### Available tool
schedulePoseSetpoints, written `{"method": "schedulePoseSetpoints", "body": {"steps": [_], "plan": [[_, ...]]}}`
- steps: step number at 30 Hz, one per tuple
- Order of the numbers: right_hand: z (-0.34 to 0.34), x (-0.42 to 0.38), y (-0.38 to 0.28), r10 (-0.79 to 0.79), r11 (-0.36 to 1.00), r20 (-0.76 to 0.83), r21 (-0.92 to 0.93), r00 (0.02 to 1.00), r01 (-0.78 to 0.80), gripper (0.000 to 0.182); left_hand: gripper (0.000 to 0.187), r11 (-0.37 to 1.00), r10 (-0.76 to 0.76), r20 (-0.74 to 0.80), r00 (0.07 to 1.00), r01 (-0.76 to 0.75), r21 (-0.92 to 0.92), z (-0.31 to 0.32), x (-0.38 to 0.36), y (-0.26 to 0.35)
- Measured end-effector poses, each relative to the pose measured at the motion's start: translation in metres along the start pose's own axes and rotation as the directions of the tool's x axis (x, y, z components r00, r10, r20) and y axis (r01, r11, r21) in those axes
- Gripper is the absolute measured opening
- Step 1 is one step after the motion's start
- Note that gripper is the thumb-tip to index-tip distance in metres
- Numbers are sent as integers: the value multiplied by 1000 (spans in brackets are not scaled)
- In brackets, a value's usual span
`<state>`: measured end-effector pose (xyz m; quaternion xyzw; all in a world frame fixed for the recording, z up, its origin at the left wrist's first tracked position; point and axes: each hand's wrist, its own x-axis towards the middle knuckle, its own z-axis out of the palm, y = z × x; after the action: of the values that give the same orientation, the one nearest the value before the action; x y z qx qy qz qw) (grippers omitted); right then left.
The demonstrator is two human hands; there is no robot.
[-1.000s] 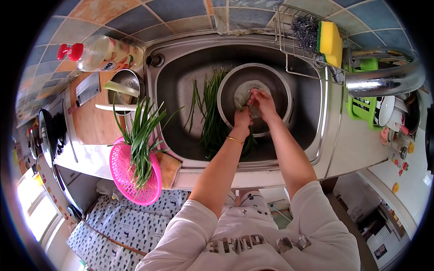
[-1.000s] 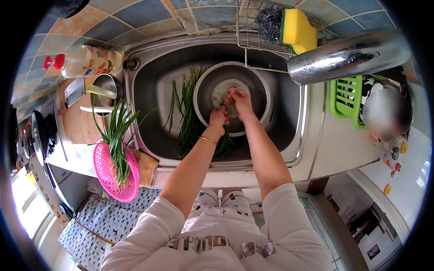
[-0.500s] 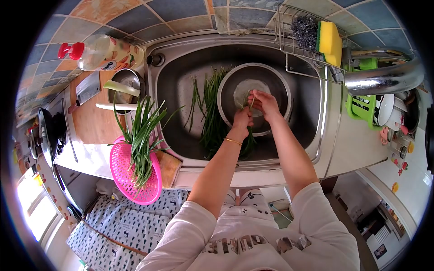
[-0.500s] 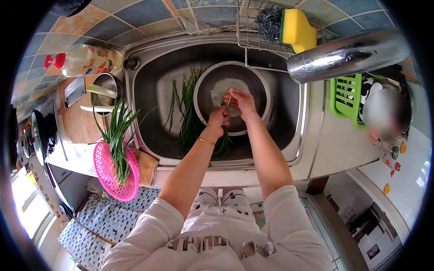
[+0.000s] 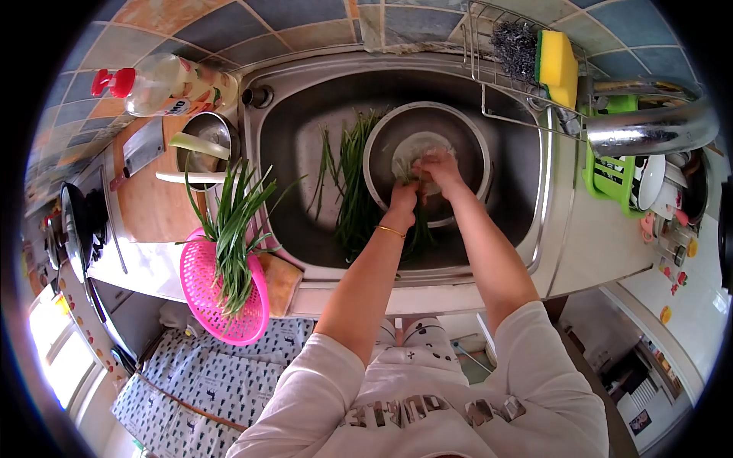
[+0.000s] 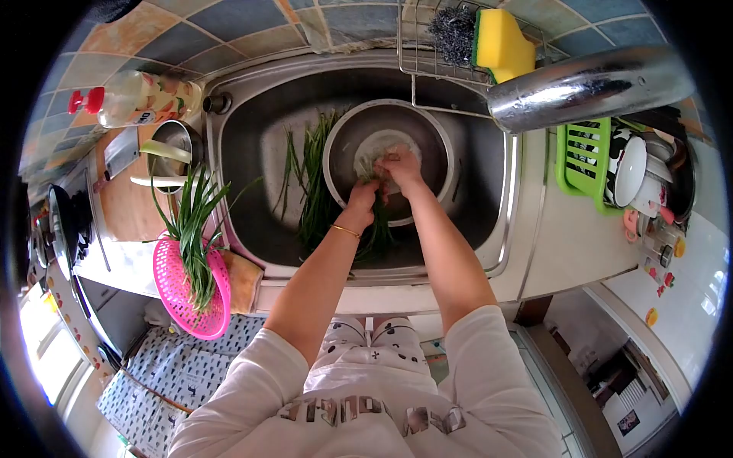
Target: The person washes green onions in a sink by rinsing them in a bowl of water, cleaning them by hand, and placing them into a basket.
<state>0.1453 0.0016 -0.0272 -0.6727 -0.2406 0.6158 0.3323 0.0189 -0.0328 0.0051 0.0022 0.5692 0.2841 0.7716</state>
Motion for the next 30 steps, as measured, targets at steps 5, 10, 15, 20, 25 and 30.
{"method": "schedulePoseSetpoints", "body": {"steps": [5, 10, 15, 20, 25, 30], "plan": [[-11, 14, 12, -105, 982, -205, -175, 973, 69, 33, 21, 999, 44, 21, 999, -45, 29, 4, -4, 1], [-3, -6, 0, -9, 996, -54, 90, 998, 14, 31, 24, 995, 46, 43, 998, -50, 89, 9, -9, 7], [-5, -25, -18, 72, 997, 89, -27, 993, -70, 33, 18, 997, 31, 47, 998, -34, 76, 9, -13, 10], [-1, -25, -26, 141, 989, -94, -17, 986, -143, 29, 23, 989, -4, 46, 999, -2, 145, 17, -20, 9], [-1, -32, -26, -2, 1000, 22, 23, 1000, 2, 29, 18, 1000, -15, 77, 997, 16, -9, 11, -13, 11], [-3, -26, -18, 33, 999, 53, -6, 998, -32, 37, 16, 999, -48, 79, 996, 49, -8, 13, -19, 17]]}}
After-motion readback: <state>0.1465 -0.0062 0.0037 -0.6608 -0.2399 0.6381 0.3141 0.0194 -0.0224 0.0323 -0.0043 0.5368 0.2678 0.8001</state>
